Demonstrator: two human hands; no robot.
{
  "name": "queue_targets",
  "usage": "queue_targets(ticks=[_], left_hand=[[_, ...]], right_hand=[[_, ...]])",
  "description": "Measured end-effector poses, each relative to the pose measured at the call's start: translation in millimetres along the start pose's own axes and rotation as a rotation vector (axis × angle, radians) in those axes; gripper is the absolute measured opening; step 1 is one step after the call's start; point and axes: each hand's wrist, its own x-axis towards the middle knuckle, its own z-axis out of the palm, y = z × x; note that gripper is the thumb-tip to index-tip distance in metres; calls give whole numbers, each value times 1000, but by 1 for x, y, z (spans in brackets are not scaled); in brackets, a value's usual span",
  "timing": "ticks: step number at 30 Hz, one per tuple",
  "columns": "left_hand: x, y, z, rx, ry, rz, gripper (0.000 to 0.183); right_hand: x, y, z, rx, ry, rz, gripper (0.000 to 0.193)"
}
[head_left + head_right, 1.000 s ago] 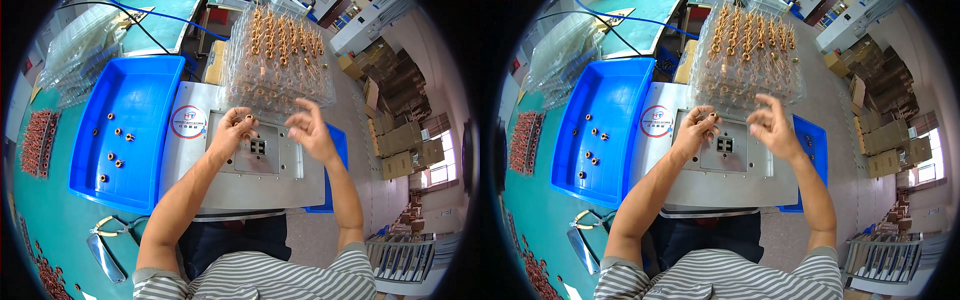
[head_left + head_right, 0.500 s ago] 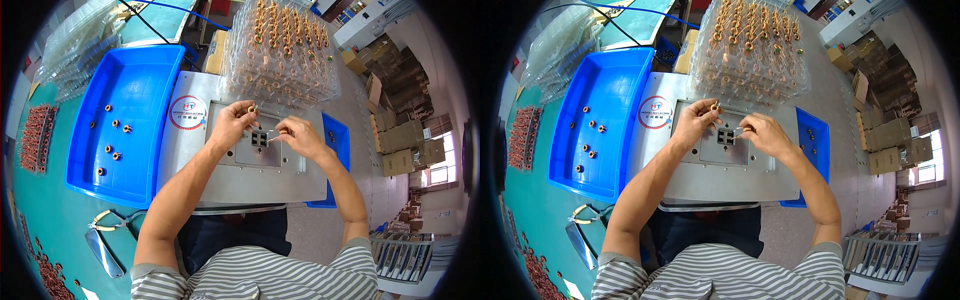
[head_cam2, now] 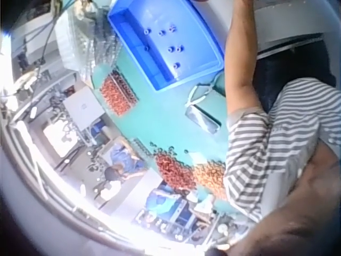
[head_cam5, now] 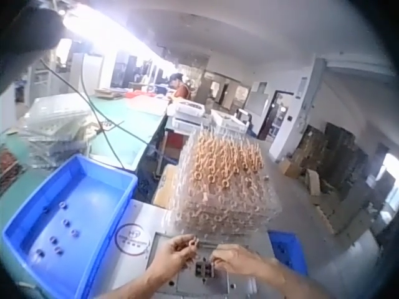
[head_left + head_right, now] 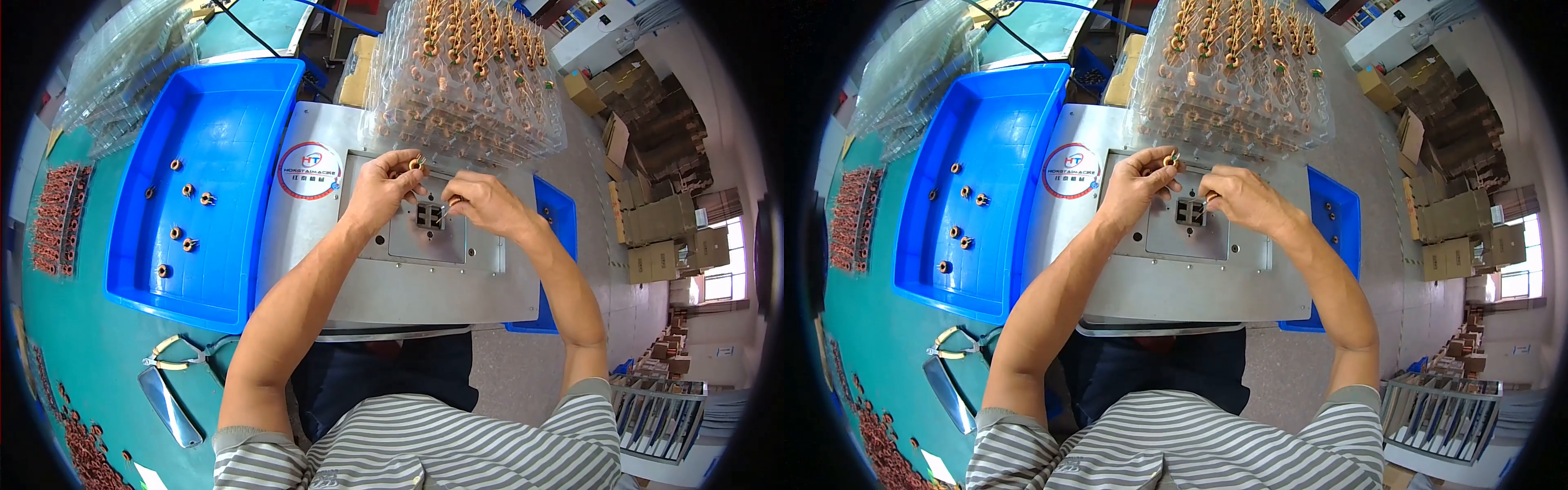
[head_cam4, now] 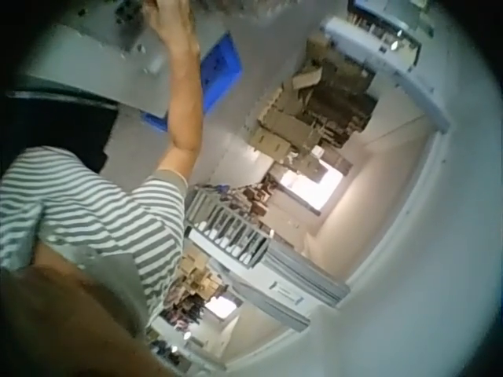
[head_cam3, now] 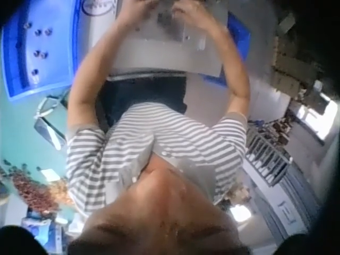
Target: The worker is assembling small hardware components using a bench-top assembly machine and trays of parts.
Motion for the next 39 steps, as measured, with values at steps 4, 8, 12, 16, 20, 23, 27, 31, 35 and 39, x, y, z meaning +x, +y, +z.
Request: queue_targets(ticks=[4,8,12,16,20,23,27,31,35,39], left_hand=[[1,-2,-2,42,-12,-7,37],[2,-7,-1,47,-6,-11,37],[3,-10,-5,7,-10,-5,37],[4,-12,-5,31,-4,-9,36],[6,-15,-4,11,-6,-12,35],[6,-18,-6,19,4,-11,35],[8,-23,-9,11,10,-14,35],[13,-32,-6,-30,2,-22,36],[17,-42,8,-38,26,-32,36],[17,-41,30,-85,20,-46,38]], right_hand=[[0,5,2,-29,-9,-55,17],[4,11,19,-57,77,-93,17],[6,8,29,57,84,77,14],[5,15,40,114,98,120,15],[5,20,53,63,170,29,11],[2,18,75,-8,222,31,13],[2,18,83,10,229,84,11],[-1,30,87,27,252,74,10],[-12,43,85,30,263,45,11],[-31,52,74,48,274,48,11]])
